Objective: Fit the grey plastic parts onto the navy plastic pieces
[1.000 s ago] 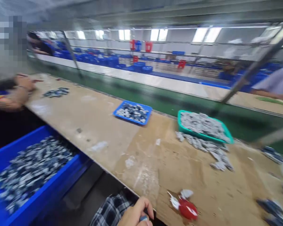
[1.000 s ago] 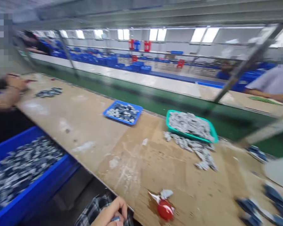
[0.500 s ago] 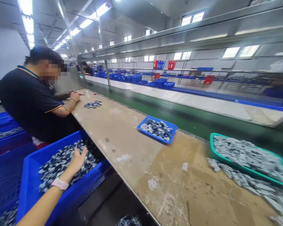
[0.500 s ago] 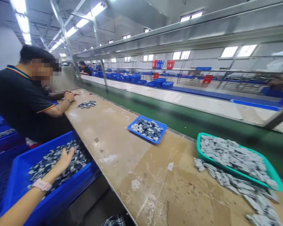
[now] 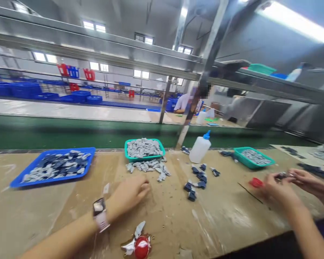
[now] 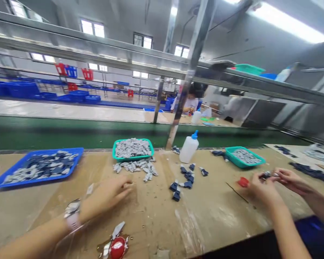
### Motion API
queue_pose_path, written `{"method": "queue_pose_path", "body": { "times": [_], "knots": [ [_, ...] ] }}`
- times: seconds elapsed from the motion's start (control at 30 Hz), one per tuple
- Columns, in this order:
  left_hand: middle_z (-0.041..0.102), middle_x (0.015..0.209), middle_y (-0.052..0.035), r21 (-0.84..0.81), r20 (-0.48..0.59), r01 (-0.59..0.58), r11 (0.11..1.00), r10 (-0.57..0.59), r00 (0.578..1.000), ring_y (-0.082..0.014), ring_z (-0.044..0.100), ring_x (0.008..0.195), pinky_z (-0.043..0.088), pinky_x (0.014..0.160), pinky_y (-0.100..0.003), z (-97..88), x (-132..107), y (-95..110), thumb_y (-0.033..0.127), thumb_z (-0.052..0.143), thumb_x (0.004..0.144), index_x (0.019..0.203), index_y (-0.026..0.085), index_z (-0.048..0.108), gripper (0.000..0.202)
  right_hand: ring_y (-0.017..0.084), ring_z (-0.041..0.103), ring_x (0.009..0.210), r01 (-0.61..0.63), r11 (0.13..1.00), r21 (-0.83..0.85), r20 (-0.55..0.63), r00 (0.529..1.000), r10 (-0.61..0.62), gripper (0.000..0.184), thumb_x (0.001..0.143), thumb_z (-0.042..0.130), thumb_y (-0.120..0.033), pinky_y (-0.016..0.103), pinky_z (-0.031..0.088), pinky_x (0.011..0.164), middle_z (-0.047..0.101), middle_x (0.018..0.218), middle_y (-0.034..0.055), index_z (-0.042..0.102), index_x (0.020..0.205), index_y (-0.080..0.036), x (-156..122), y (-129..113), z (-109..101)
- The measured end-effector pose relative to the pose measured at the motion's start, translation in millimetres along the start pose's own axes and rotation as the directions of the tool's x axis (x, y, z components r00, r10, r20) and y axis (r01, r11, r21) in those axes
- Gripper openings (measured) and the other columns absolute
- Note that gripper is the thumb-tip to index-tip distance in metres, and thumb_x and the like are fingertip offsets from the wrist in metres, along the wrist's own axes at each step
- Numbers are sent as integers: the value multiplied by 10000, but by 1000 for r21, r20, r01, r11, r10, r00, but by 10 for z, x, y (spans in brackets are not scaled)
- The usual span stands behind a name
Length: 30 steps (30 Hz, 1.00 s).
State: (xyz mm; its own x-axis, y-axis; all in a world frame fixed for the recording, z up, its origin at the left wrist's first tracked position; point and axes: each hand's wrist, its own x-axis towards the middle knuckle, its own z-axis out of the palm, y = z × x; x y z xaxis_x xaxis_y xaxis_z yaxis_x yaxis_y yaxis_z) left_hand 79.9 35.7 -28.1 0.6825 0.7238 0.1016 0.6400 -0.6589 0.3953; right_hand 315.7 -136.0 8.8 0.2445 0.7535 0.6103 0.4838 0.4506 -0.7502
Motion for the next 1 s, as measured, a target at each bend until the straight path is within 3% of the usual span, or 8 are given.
{"method": "queue_pose_path", "body": {
  "times": [0.17,0.33,0.4,0.5,0.67,0.77,0.9,1.0],
  "knots": [
    [665,1016,-83,138,45,72,988,-79,996,-237,638,952,514,858,-432,364,804,261,357,648,895,1016,118,625,269,223,687,754,34,997,-62,-172,984,-45,126,882,623,-344,276,527,348,720,705,-43,746,871,-367,576,389,-1029],
    [683,994,-103,126,53,112,986,-119,991,-258,636,971,482,878,-454,170,824,247,191,544,935,987,105,647,144,211,691,753,51,994,-97,-247,966,-74,250,903,609,-304,219,487,328,651,584,-34,741,698,-356,686,870,-1491],
    [701,999,-119,51,88,67,996,-71,994,-282,637,957,464,855,-436,87,703,358,210,517,929,977,120,669,183,189,694,768,48,993,-105,-280,957,-76,284,911,605,-303,172,461,338,630,561,-27,736,661,-332,675,1061,-1587],
    [744,870,-33,-133,258,0,991,35,966,-222,674,800,477,702,-303,145,458,623,249,551,857,918,213,714,178,157,694,798,37,993,-113,-332,940,-73,289,914,609,-299,116,421,357,633,570,-18,735,654,-312,644,1281,-1693],
    [735,787,10,-353,398,92,931,60,916,-198,675,717,421,544,-220,371,285,892,272,688,687,1088,226,622,409,165,713,863,13,995,-103,-390,919,-53,227,865,676,-292,121,440,369,654,583,-22,736,648,-318,650,1450,-1811],
    [732,796,7,-420,472,14,907,205,858,-199,682,708,458,548,-226,316,523,894,379,756,694,1073,217,640,428,186,731,848,-7,997,-79,-388,921,-24,248,868,668,-342,177,497,381,673,602,-32,736,630,-322,699,1477,-1839],
    [640,1251,-98,-415,329,-277,867,427,842,-247,587,1154,487,940,-333,322,1093,779,327,577,902,1216,206,593,337,160,735,754,-38,998,-50,-357,934,18,309,900,589,-425,218,539,419,667,583,-65,739,645,-338,777,1422,-1832],
    [551,1366,-115,-355,300,-483,801,587,752,-286,476,1288,414,1059,-426,505,1451,658,243,675,847,1184,193,627,344,130,728,724,-62,998,-31,-322,945,49,302,889,572,-438,217,540,466,665,598,-81,758,690,-307,834,1288,-1801]
  ]
}}
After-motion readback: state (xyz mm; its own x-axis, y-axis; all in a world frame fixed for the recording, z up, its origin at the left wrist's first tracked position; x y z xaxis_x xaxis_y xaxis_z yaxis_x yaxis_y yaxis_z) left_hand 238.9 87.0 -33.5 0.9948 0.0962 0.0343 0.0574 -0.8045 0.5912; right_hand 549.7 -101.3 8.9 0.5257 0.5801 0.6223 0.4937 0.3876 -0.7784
